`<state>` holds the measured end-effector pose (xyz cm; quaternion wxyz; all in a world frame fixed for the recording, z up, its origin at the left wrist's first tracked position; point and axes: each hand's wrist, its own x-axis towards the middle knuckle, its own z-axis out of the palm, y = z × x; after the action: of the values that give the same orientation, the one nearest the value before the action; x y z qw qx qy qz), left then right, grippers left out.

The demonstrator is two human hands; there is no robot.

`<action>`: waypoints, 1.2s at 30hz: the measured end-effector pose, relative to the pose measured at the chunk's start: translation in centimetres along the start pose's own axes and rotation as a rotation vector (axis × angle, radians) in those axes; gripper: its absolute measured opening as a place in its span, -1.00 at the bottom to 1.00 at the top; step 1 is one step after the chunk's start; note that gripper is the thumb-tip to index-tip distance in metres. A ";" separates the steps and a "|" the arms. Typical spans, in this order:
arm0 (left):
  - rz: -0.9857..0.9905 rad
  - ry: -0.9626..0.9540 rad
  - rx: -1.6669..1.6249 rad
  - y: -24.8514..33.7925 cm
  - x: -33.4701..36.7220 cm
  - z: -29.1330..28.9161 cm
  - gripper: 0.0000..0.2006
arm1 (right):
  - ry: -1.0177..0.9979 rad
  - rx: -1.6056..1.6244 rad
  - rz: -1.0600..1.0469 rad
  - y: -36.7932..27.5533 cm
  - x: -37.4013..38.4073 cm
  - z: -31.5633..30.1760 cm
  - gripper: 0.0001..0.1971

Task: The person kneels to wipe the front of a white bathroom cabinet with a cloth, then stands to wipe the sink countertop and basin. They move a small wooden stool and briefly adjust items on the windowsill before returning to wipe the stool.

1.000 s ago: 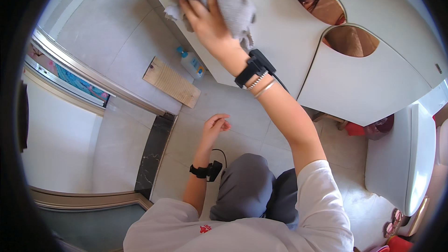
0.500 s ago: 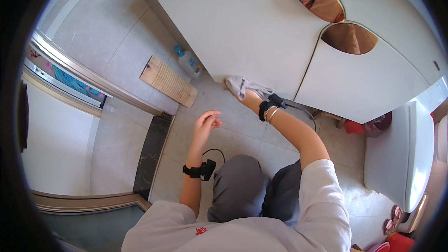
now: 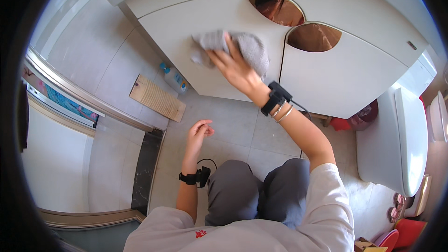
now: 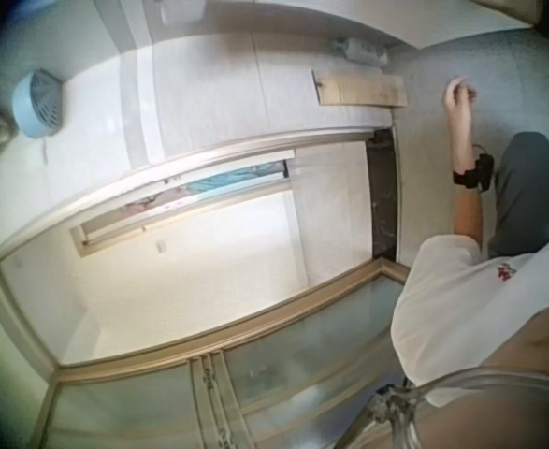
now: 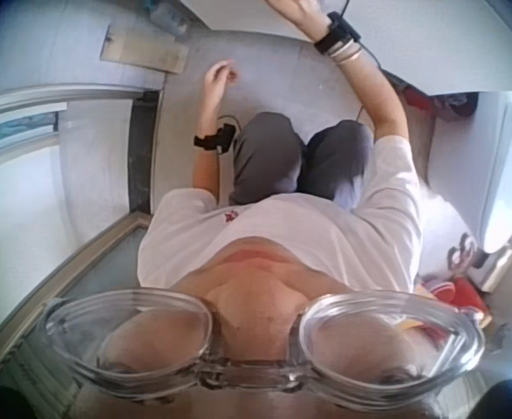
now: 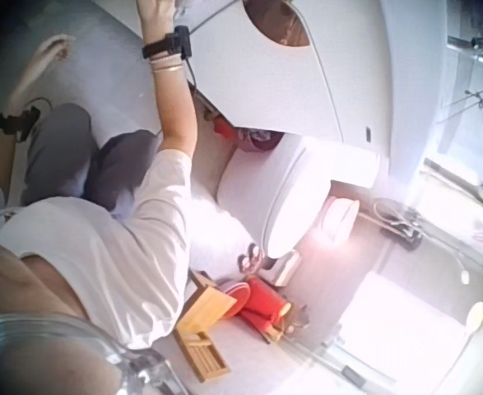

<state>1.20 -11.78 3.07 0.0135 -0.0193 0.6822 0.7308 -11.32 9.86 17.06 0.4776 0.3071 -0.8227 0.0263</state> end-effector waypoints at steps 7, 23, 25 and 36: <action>-0.036 -0.054 0.030 0.2 0.3 1.7 -0.78 | 0.422 -0.174 0.137 1.2 8.8 -3.3 -0.49; -0.076 -0.068 0.014 -1.2 0.8 2.6 -0.77 | 0.097 -0.248 0.067 0.9 -0.9 -0.5 -0.36; -0.083 -0.081 0.024 -1.2 0.6 2.5 -0.78 | -0.015 -0.228 -0.011 0.4 -4.9 1.3 -0.37; 0.163 -0.244 0.167 7.1 3.5 4.2 -0.80 | -0.592 0.104 -0.081 -1.3 -26.0 6.8 -0.76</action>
<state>-2.70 -8.10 10.22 0.0384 0.1260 0.7332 0.6671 -6.65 19.05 -7.81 0.2014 0.3581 -0.9108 -0.0412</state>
